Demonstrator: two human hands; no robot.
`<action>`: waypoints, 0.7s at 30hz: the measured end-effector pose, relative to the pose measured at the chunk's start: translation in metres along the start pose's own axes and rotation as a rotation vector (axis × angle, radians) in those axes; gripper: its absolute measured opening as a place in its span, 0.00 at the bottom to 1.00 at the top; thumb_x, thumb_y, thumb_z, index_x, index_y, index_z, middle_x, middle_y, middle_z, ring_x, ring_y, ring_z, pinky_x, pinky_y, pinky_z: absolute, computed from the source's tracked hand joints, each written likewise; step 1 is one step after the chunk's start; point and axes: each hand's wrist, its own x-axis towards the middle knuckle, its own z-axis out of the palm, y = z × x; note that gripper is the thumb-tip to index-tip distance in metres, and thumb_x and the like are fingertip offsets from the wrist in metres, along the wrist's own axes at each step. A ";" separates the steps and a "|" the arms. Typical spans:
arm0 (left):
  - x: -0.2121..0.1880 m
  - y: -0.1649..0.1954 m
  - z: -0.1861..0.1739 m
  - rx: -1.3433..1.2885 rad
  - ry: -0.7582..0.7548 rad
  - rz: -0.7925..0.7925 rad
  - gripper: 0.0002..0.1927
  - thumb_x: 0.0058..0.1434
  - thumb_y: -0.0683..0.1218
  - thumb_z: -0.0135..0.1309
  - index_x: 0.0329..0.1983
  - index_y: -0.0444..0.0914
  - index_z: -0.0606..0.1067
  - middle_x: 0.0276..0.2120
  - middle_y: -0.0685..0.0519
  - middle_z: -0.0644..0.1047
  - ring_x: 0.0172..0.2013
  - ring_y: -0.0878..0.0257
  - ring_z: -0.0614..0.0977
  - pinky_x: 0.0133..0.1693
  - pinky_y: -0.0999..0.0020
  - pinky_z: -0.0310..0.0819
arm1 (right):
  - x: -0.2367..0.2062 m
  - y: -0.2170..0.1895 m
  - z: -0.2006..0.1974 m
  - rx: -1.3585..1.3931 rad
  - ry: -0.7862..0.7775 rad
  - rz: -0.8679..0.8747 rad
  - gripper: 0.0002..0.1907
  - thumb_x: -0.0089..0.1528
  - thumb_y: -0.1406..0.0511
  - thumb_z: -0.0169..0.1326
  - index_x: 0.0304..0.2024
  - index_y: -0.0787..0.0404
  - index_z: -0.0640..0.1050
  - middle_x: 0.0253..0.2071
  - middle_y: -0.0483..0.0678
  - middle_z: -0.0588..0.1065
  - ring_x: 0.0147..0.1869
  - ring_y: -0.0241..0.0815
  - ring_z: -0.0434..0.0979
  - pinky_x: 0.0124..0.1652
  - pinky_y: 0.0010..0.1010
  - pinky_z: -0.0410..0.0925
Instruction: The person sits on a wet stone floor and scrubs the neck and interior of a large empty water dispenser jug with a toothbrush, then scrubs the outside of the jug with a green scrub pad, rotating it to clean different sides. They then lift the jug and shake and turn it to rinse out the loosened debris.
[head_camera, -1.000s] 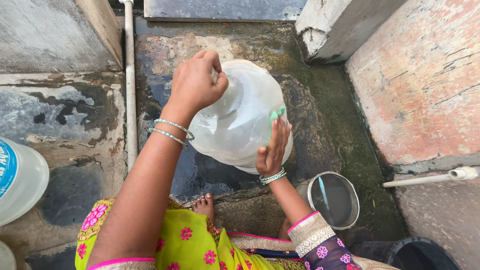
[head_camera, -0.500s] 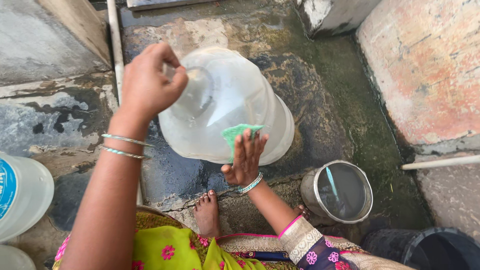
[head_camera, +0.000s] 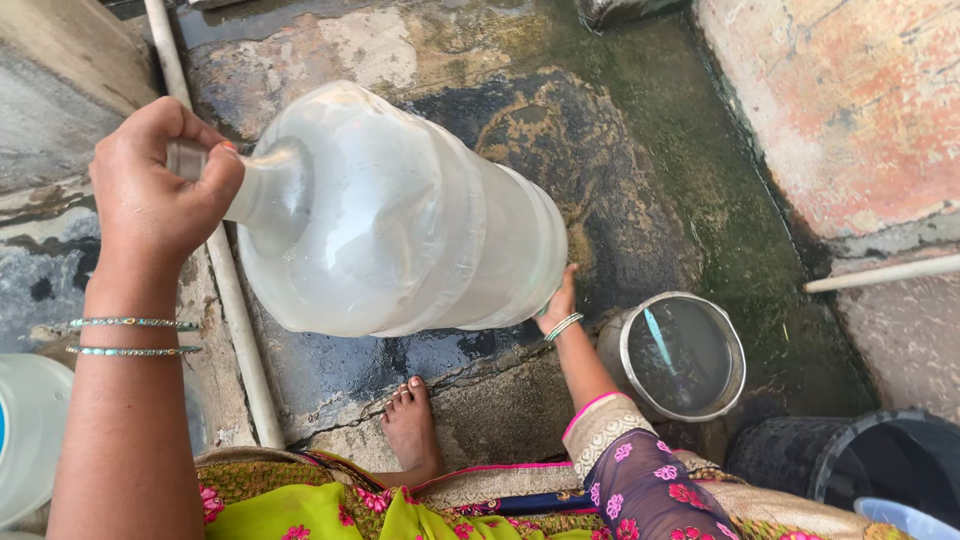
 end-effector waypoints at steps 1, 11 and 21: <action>0.001 0.001 0.000 0.016 -0.004 0.007 0.06 0.63 0.44 0.59 0.34 0.36 0.77 0.34 0.49 0.82 0.37 0.58 0.84 0.45 0.64 0.77 | -0.003 0.006 0.002 0.047 0.007 0.047 0.49 0.58 0.31 0.31 0.72 0.50 0.61 0.71 0.48 0.64 0.74 0.53 0.63 0.67 0.53 0.58; 0.014 0.003 0.015 0.091 -0.038 -0.113 0.10 0.65 0.48 0.58 0.38 0.36 0.76 0.31 0.44 0.79 0.35 0.50 0.82 0.41 0.56 0.76 | 0.003 -0.036 0.004 -1.285 0.505 -0.672 0.25 0.69 0.51 0.46 0.46 0.65 0.82 0.43 0.58 0.80 0.50 0.62 0.79 0.48 0.50 0.71; 0.035 0.022 0.074 0.285 0.187 0.249 0.04 0.52 0.43 0.54 0.30 0.39 0.76 0.36 0.44 0.79 0.38 0.44 0.81 0.41 0.51 0.75 | -0.087 -0.232 -0.077 -2.216 0.487 -0.110 0.27 0.59 0.46 0.58 0.47 0.60 0.83 0.53 0.60 0.78 0.56 0.62 0.78 0.57 0.45 0.71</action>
